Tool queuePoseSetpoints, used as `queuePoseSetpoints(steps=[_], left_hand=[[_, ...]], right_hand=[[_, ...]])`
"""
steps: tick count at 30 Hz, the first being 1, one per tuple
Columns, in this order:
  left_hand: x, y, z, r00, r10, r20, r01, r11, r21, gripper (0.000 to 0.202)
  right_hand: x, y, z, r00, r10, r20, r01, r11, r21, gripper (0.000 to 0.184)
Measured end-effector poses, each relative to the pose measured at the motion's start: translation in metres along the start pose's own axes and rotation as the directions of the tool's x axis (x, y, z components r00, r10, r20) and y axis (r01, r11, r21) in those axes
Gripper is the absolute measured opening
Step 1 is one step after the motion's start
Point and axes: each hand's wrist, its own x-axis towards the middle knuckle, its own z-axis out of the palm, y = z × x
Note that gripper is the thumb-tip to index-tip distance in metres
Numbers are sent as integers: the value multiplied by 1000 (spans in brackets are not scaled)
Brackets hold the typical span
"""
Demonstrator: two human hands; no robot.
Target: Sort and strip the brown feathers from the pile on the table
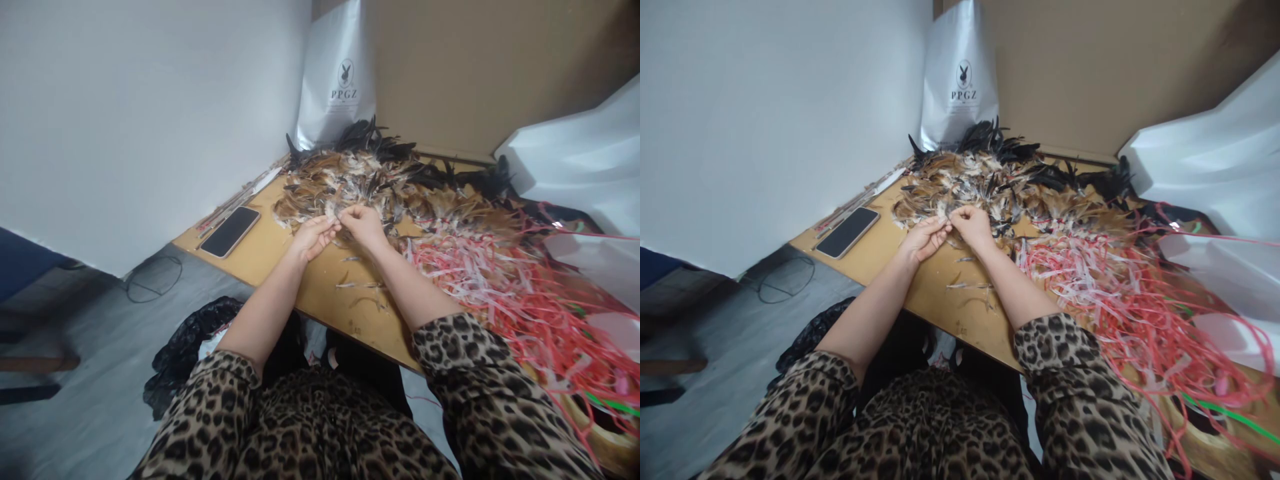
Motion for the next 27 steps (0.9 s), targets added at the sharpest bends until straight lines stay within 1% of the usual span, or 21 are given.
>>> queuePoseSetpoints(steps=[2, 3, 5, 7, 8, 10, 12, 14, 18, 21, 27], left_hand=[[0, 1, 0, 1000, -14, -4, 13, 1000, -23, 10], [-1, 2, 0, 1000, -19, -5, 18, 999, -38, 9], [-2, 3, 0, 1000, -28, 2, 28, 997, -70, 8], [-3, 4, -1, 999, -41, 18, 43, 995, -86, 8], [-4, 4, -1, 998, -50, 29, 53, 995, -87, 9], [-4, 4, -2, 997, -66, 51, 70, 994, -80, 9], [-4, 3, -3, 996, -66, 67, 71, 995, -70, 10], [-3, 3, -3, 997, -44, 61, 47, 998, -42, 9], [-1, 1, -3, 1000, 28, -3, -28, 996, 90, 3], [0, -1, -2, 998, 59, -24, -54, 983, 173, 10], [0, -4, -1, 996, 86, -2, -83, 968, 237, 16]], right_hand=[[1, 0, -2, 996, 74, 45, -80, 989, 129, 18], [1, 1, -4, 989, 121, 90, -137, 970, 202, 21], [2, 2, -9, 956, 194, 222, -261, 907, 330, 28], [2, 3, -12, 913, 212, 349, -349, 848, 399, 32], [2, 3, -13, 897, 207, 392, -373, 830, 415, 33], [1, 4, -13, 888, 189, 419, -377, 821, 429, 34], [1, 4, -12, 902, 171, 397, -344, 838, 422, 34], [2, 4, -11, 928, 150, 342, -289, 868, 404, 35], [5, 3, -13, 974, 109, 200, -166, 940, 297, 37], [6, 2, -16, 985, 79, 152, -109, 973, 204, 36], [1, -4, -13, 994, 50, 98, -61, 993, 105, 31]])
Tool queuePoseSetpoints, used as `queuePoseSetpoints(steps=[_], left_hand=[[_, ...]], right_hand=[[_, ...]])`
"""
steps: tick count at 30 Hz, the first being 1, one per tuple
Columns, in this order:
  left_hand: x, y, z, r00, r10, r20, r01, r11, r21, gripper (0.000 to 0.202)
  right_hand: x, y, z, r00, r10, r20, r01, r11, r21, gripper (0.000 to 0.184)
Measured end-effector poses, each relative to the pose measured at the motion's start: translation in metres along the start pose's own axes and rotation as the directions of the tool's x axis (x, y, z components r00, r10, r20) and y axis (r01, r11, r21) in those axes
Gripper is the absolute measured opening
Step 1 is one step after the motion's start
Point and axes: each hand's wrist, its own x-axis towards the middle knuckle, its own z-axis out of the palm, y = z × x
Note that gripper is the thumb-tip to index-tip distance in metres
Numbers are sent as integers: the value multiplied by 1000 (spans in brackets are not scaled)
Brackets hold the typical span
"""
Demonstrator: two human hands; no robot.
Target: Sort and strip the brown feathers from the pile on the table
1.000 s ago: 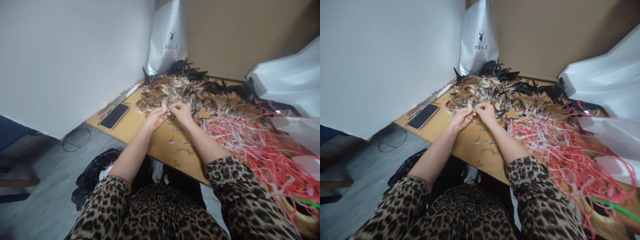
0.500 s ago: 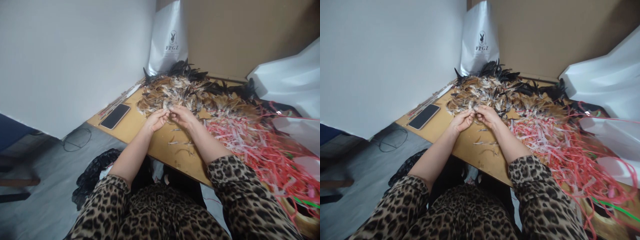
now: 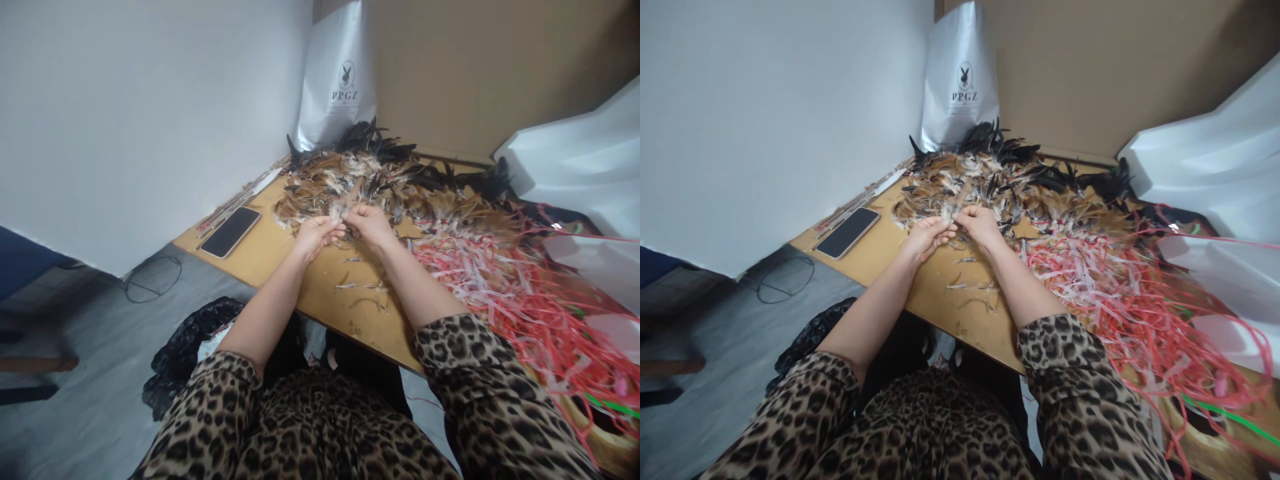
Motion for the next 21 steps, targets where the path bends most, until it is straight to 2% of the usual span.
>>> queuePoseSetpoints(steps=[6, 13, 15, 17, 19, 21], left_hand=[[0, 0, 3, 1000, 17, -16, -16, 999, 43, 18], [2, 0, 1, 994, 90, -56, -84, 992, 91, 18], [4, 5, -3, 978, 152, -140, -146, 988, 55, 17], [6, 11, -9, 938, 211, -276, -222, 975, -8, 16], [8, 17, -15, 889, 242, -388, -291, 954, -72, 15], [10, 20, -21, 862, 247, -442, -328, 938, -116, 14]], right_hand=[[-2, -1, 3, 1000, -18, -3, 18, 999, -43, 29], [1, 4, 4, 999, 46, 7, -46, 996, 72, 30], [2, 7, 4, 999, 43, -18, -41, 997, 66, 32], [3, 12, 6, 999, 21, -24, -21, 1000, -21, 31], [5, 17, 8, 1000, -26, 5, 26, 982, -187, 28], [6, 21, 11, 994, -80, 73, 101, 919, -382, 24]])
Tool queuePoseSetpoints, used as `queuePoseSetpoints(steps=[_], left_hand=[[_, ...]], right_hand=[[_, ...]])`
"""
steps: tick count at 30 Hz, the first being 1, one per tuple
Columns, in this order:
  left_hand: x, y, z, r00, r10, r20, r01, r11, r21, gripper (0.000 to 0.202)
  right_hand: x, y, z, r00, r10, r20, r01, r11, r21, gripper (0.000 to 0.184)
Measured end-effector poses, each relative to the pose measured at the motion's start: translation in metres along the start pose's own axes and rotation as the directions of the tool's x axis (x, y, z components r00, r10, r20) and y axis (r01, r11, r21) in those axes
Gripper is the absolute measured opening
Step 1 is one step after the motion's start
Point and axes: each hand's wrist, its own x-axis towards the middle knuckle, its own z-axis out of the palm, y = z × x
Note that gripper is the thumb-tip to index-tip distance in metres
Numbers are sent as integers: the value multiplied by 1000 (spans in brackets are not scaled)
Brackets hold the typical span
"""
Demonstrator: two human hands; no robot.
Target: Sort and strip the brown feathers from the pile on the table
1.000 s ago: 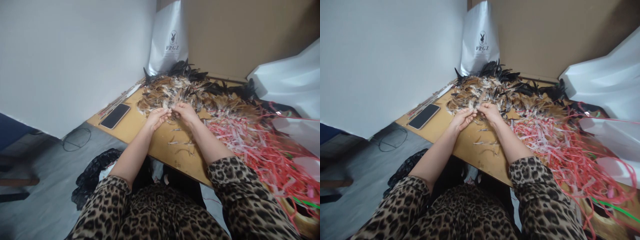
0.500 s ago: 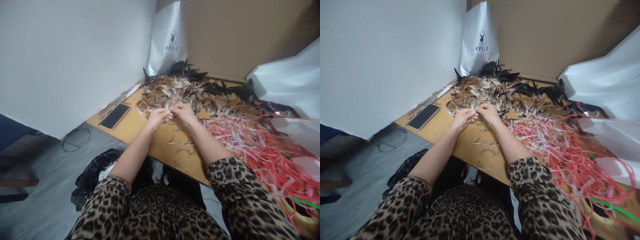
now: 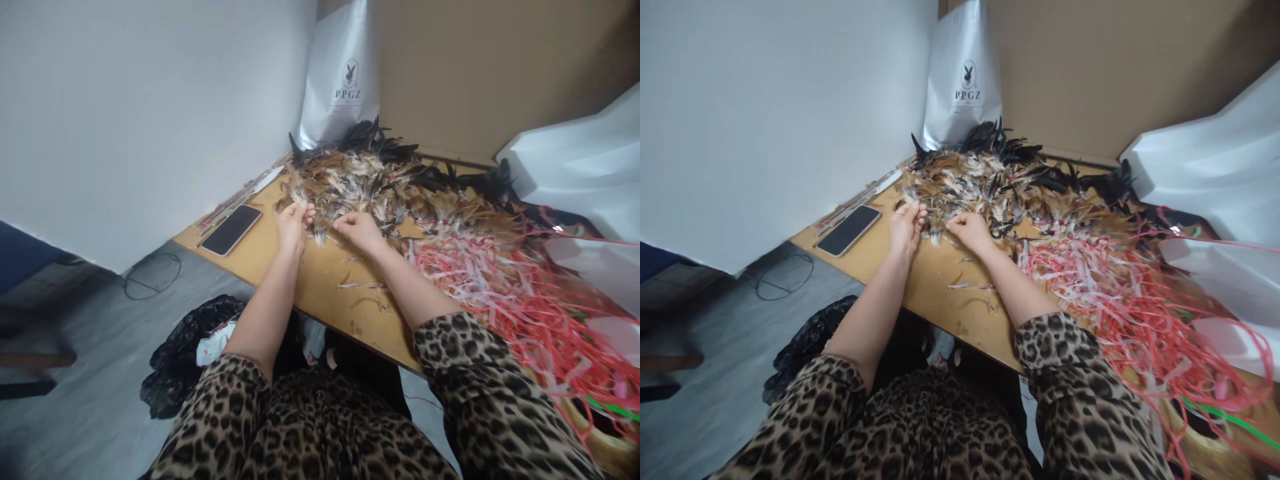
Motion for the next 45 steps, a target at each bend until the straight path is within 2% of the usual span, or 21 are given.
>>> queuePoseSetpoints(steps=[3, 5, 9, 13, 17, 20, 22, 24, 25, 27, 28, 30, 32, 35, 38, 45], left_hand=[[3, 1, -3, 1000, 7, -19, -8, 1000, -17, 14], [2, -1, -3, 1000, 7, -15, -7, 1000, -6, 15], [1, -2, -2, 1000, 4, -12, -4, 1000, 5, 15], [1, -3, -2, 1000, 17, 1, -17, 1000, -1, 14], [1, -4, -3, 1000, 24, 15, -24, 1000, -13, 13], [0, -4, -3, 999, 22, 31, -22, 1000, -23, 14], [-1, -4, -2, 999, 11, 45, -10, 1000, -19, 14], [-3, -3, 0, 998, -8, 60, 8, 1000, -7, 14], [-5, -3, 1, 997, -22, 70, 22, 1000, 1, 14], [-7, -3, 2, 993, -62, 101, 60, 998, 21, 14], [-8, -4, 3, 989, -87, 122, 83, 996, 34, 14], [-11, -7, 4, 974, -143, 173, 134, 989, 65, 13], [-13, -10, 5, 955, -199, 218, 180, 978, 103, 12], [-17, -13, 7, 929, -280, 244, 243, 955, 170, 12], [-20, -14, 8, 912, -328, 245, 280, 936, 213, 12], [-22, -18, 9, 875, -387, 290, 329, 916, 230, 8]], right_hand=[[1, -4, 8, 992, -50, 115, 81, 956, -281, 20], [2, -12, 12, 986, -9, 169, 84, 892, -444, 23], [3, -33, 23, 982, 99, 160, 42, 712, -701, 37], [1, -47, 37, 981, 123, 152, 50, 593, -804, 47], [-3, -49, 46, 978, 128, 163, 69, 542, -838, 36], [-4, -43, 40, 981, 120, 155, 64, 553, -831, 29], [-3, -36, 30, 982, 133, 134, 23, 620, -784, 22], [-3, -25, 16, 972, 183, 145, -51, 773, -632, 13], [-3, -19, 10, 955, 234, 180, -122, 867, -483, 12], [-4, -7, -3, 945, 285, 160, -269, 957, -113, 10], [-5, -2, -8, 943, 285, 169, -300, 951, 71, 11], [-8, 5, -15, 943, 281, 177, -327, 880, 344, 17], [-10, 9, -20, 943, 267, 198, -331, 810, 483, 23], [-10, 9, -21, 953, 234, 192, -303, 764, 570, 30], [-8, 9, -18, 967, 216, 135, -253, 754, 606, 32], [-8, 10, -9, 988, 151, 39, -147, 822, 550, 27]])
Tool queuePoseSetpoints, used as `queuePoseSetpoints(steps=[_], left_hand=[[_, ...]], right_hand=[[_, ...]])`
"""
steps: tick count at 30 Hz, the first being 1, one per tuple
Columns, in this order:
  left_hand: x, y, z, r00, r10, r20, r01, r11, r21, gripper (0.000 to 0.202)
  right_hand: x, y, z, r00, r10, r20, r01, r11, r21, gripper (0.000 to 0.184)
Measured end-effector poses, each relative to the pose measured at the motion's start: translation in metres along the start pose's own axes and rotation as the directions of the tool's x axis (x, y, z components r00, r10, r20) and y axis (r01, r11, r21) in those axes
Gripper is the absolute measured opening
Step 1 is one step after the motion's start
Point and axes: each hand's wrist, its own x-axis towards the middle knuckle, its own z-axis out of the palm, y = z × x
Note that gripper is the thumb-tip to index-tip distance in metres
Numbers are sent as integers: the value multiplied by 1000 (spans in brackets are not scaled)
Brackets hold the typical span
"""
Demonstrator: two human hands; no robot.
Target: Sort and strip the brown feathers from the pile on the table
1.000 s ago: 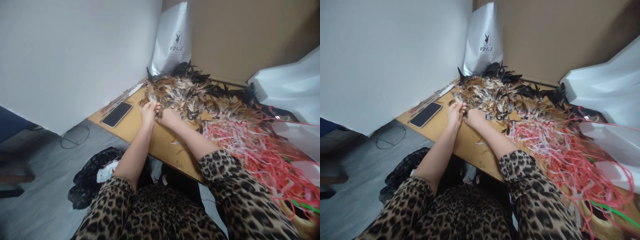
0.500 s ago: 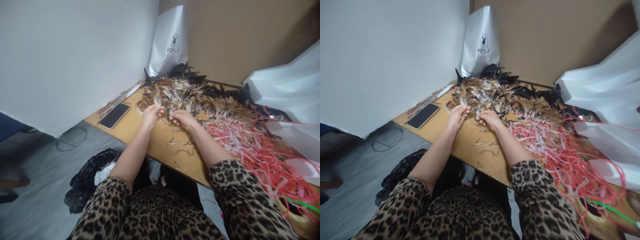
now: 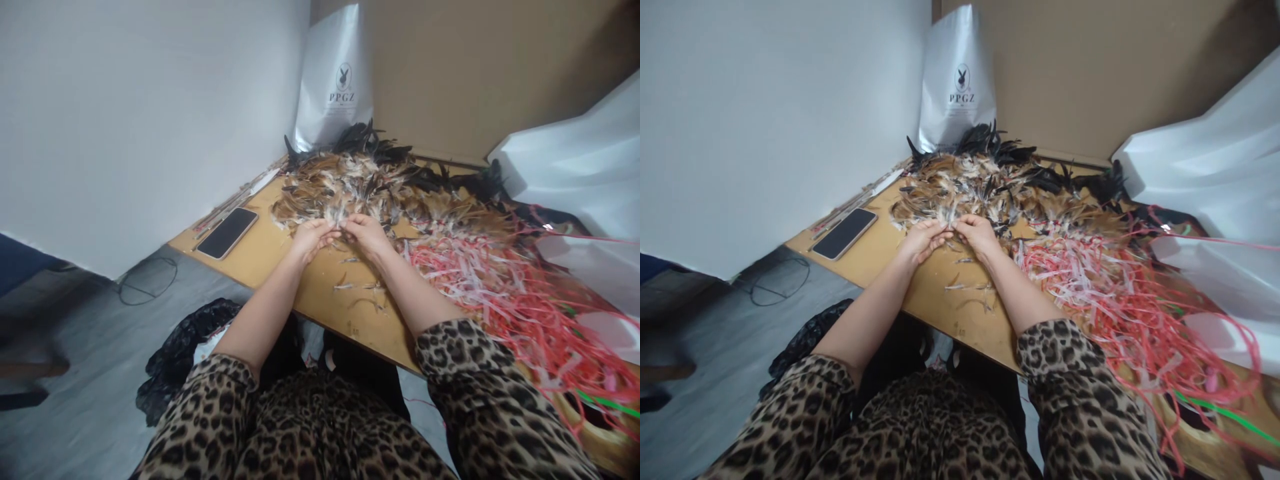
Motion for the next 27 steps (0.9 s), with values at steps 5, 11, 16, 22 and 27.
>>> queuePoseSetpoints(steps=[5, 11, 16, 22, 27], left_hand=[[1, -3, 0, 1000, 7, 0, -7, 1000, -3, 8], [1, -4, 1, 1000, 8, -23, -8, 1000, 3, 7], [2, -4, 2, 998, 30, -58, -31, 999, -7, 6], [1, -4, 4, 997, 48, -65, -49, 999, -9, 8], [0, -4, 5, 998, 40, -41, -39, 999, 9, 6]], right_hand=[[-5, -5, 9, 996, -40, -78, 34, 996, -82, 27], [-6, -5, 11, 993, -55, -108, 39, 989, -142, 26], [-7, -6, 9, 995, -35, -89, 17, 981, -195, 25], [-4, -3, 7, 997, 7, -78, -18, 990, -138, 26], [-3, -1, 6, 997, 9, -75, -15, 997, -78, 25]])
